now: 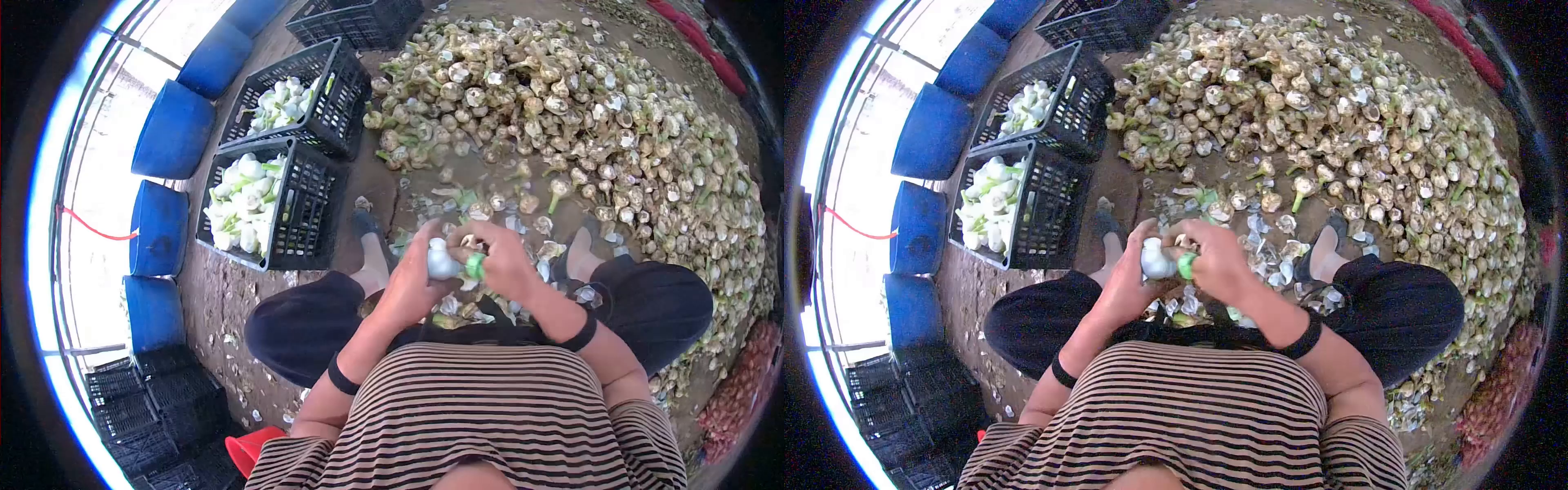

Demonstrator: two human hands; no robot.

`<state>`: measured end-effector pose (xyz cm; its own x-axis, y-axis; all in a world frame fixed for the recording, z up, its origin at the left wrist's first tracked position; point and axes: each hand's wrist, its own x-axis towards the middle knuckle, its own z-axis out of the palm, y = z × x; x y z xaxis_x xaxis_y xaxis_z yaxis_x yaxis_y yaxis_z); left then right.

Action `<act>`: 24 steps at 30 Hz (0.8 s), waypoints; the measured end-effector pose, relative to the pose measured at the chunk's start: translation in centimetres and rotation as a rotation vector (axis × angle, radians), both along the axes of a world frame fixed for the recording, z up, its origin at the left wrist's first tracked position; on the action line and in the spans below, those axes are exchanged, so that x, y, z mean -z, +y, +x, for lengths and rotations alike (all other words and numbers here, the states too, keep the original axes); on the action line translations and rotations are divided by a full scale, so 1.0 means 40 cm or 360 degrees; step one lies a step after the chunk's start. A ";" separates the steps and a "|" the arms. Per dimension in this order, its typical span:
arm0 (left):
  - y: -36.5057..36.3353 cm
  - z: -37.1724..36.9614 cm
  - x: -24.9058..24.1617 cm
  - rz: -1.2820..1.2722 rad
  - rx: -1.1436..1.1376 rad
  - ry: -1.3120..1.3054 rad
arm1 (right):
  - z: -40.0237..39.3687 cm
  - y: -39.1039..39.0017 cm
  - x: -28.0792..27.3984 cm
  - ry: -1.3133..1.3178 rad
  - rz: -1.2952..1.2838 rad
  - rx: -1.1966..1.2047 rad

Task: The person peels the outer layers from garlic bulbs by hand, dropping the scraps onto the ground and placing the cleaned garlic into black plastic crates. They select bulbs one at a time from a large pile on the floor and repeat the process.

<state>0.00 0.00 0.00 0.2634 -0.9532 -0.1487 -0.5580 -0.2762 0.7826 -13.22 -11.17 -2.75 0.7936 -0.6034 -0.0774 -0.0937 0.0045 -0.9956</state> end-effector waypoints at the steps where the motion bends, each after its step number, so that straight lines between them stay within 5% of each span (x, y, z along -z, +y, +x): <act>1: -0.001 -0.002 0.007 -0.0017 0.0011 -0.0075 | 0.001 0.007 0.001 0.0001 -0.0113 0.0070; 6: -0.038 0.005 -0.009 0.0009 0.0082 -0.0678 | 0.019 -0.003 -0.012 0.0053 0.0123 0.0137; 8: -0.051 0.094 0.070 0.0218 -0.0329 -0.0856 | 0.018 0.017 -0.058 -0.0193 0.0020 -0.0247; 9: -0.047 0.143 0.086 0.0172 -0.0568 -0.0653 | 0.021 0.024 -0.051 -0.0313 -0.0045 -0.0457; 12: -0.078 0.274 0.044 -0.0096 -0.1274 0.0884 | 0.030 0.037 0.108 0.0188 -0.0232 -0.0508; 14: -0.085 0.366 0.005 -0.0827 -0.1468 0.1588 | 0.025 -0.009 0.377 0.0761 -0.0613 -0.1267; 15: -0.045 0.503 0.043 -0.1110 -0.1426 0.1837 | -0.006 -0.031 0.538 0.0887 -0.0699 -0.1325; 16: -0.052 0.534 0.003 -0.1300 -0.1624 0.1724 | -0.029 -0.085 0.531 0.1109 -0.0542 -0.1148; 17: -0.053 0.551 -0.038 -0.1478 -0.1831 0.1599 | -0.101 -0.111 0.773 0.0943 -0.0703 -0.0706; 18: -0.051 0.559 -0.062 -0.1457 -0.1988 0.1689 | -0.168 -0.183 0.851 0.0946 -0.0994 -0.0519; 19: -0.030 0.590 -0.054 -0.1455 -0.2200 0.1841 | -0.198 -0.229 0.827 0.1172 -0.1053 0.0144; 21: 0.014 0.586 -0.008 -0.1328 -0.2031 0.1784 | -0.225 -0.348 0.783 0.1619 -0.1086 0.0660; 24: -0.018 0.442 0.045 -0.1048 -0.1912 0.1825 | -0.256 -0.461 0.847 0.1753 -0.1060 0.0744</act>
